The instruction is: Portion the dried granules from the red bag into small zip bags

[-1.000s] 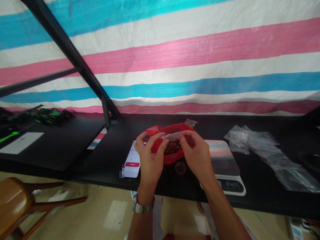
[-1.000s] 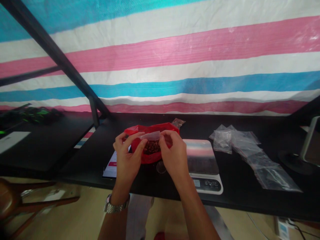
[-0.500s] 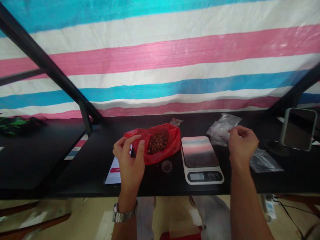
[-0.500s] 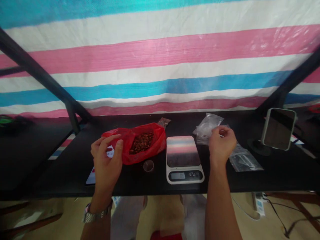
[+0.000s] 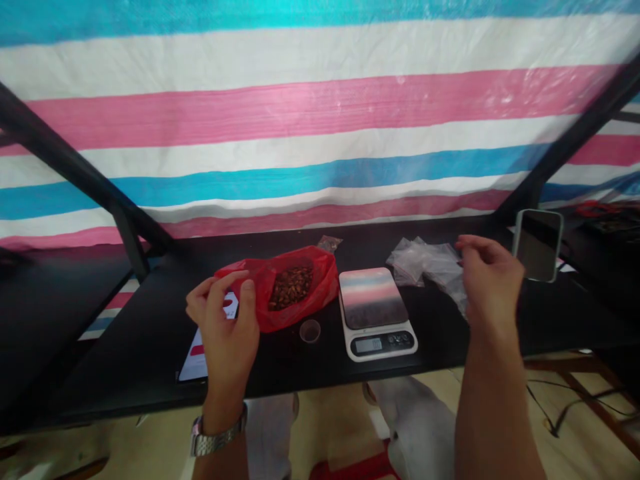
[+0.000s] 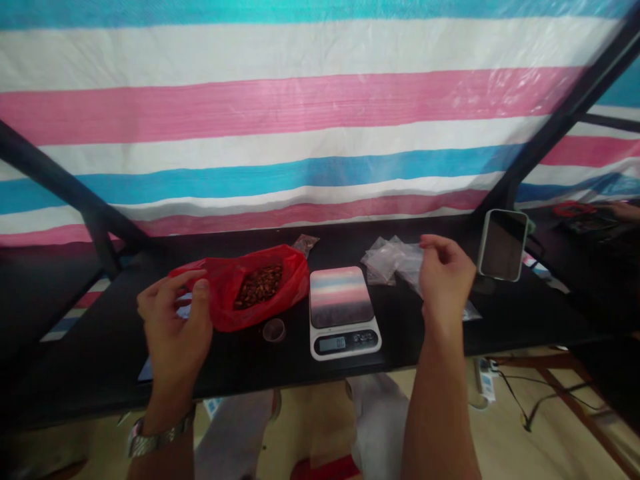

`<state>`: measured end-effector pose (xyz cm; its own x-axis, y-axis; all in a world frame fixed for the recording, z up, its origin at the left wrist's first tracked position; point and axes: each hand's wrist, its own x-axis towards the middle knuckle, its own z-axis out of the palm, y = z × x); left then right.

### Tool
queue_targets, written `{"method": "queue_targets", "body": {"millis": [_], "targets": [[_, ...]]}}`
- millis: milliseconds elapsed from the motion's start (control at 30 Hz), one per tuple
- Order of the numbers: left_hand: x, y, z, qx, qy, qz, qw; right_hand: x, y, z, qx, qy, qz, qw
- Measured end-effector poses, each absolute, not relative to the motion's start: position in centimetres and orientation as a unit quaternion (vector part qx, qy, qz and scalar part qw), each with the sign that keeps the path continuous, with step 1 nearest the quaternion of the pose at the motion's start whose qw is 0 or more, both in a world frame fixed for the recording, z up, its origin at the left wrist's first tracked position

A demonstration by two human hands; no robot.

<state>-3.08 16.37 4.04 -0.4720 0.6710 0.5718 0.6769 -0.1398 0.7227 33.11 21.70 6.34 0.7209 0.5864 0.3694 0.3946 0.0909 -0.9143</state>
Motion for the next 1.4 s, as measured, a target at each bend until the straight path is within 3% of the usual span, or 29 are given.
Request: {"method": "queue_targets", "body": {"millis": [100, 267, 333, 500, 767, 1000, 1267, 1400], "targets": [[-3.3, 16.4, 4.2, -0.511, -0.662, -0.548, -0.004, 35.8, 18.6, 9.3, -0.681, -0.371, 0.049, 0.629], [-3.2, 15.9, 4.9, -0.511, -0.669, -0.539, -0.003, 39.7, 13.4, 8.6, -0.824, -0.475, 0.065, 0.302], [-3.2, 15.6, 5.1, -0.517, -0.666, -0.537, -0.008, 40.6, 12.0, 6.1, -0.831, -0.498, 0.08, 0.233], [-3.1, 15.3, 5.8, -0.498, -0.665, -0.556, -0.017, 41.6, 10.6, 1.0, -0.746, -0.614, 0.066, 0.248], [-3.3, 15.7, 5.5, -0.493, -0.656, -0.572, -0.003, 41.5, 10.7, 0.2, -0.716, -0.665, 0.03, 0.212], [-3.3, 16.5, 4.1, -0.511, -0.654, -0.557, 0.014, 31.1, 14.7, 4.9, -0.551, -0.766, 0.095, 0.318], [-2.6, 16.9, 3.7, -0.541, -0.645, -0.539, 0.034, 16.3, 21.6, 10.3, -0.4, -0.891, 0.093, 0.194], [-2.8, 16.8, 3.7, -0.531, -0.644, -0.55, 0.02, 16.9, 26.9, 11.1, -0.47, -0.858, 0.056, 0.198]]}}
